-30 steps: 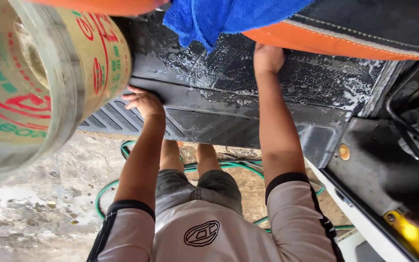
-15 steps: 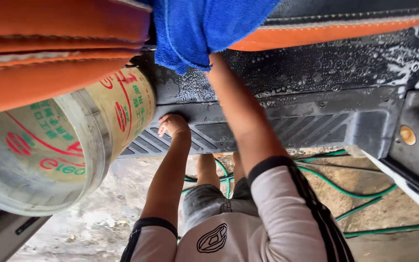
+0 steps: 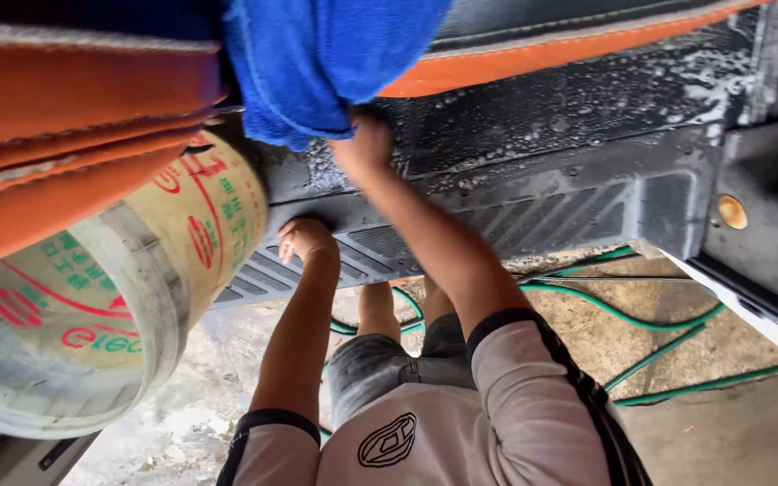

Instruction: Cleaning the interior seats and floor sill of a white van using a bucket of soapy water, a scrub brush, and a cloth.

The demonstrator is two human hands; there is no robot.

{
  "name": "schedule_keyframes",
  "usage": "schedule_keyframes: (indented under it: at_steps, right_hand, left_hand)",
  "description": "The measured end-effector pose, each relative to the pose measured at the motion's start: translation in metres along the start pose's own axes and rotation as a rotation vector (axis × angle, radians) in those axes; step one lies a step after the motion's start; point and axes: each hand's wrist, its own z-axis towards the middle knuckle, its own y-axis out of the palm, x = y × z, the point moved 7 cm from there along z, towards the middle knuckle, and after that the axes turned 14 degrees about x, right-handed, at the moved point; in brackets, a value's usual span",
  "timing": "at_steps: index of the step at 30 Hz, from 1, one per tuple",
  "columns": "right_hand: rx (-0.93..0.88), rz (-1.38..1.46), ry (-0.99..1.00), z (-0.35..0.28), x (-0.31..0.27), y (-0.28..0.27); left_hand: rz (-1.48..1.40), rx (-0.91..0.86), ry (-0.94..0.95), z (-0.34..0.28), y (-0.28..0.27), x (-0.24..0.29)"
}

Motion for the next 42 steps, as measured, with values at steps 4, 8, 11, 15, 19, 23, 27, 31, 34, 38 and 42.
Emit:
schedule_keyframes:
  at_steps: [4, 8, 11, 15, 19, 23, 27, 31, 34, 38, 42]
  right_hand:
    - [-0.130, 0.177, 0.007, -0.085, -0.040, -0.038]
    - [0.044, 0.141, 0.290, -0.056, 0.036, -0.168]
    - [0.341, -0.291, 0.258, -0.097, 0.216, -0.218]
    - [0.825, 1.380, 1.106, -0.170, 0.238, -0.180]
    - [-0.001, 0.021, 0.401, -0.197, 0.048, -0.089]
    - [-0.118, 0.202, 0.302, -0.199, 0.031, -0.077]
    - [-0.167, -0.191, 0.474, -0.222, 0.209, -0.160]
    - [0.402, -0.276, 0.709, -0.206, 0.238, -0.267]
    - [0.561, 0.586, 1.145, -0.238, 0.223, -0.154]
    - [0.244, -0.240, 0.108, -0.215, 0.058, -0.151]
    - [0.106, -0.408, 0.559, -0.253, 0.253, -0.189]
  left_hand:
    - [0.005, -0.061, 0.002, 0.002, -0.004, -0.009]
    - [0.093, -0.070, -0.017, 0.004, 0.010, -0.007]
    - [0.164, -0.046, 0.022, 0.008, 0.010, -0.009]
    - [0.197, -0.035, -0.018, 0.001, -0.012, -0.017]
    - [0.175, -0.134, 0.116, -0.005, -0.017, -0.017]
    - [0.159, -0.049, 0.047, -0.005, -0.012, -0.022]
    - [0.151, -0.070, 0.119, -0.003, -0.019, -0.017]
    - [0.204, -0.157, 0.160, 0.002, -0.015, -0.018]
    - [0.083, -0.105, 0.302, 0.001, -0.068, 0.012]
    - [-0.372, 0.391, 0.805, -0.106, -0.283, 0.036]
    - [-0.489, 1.533, 1.206, -0.235, -0.500, -0.038]
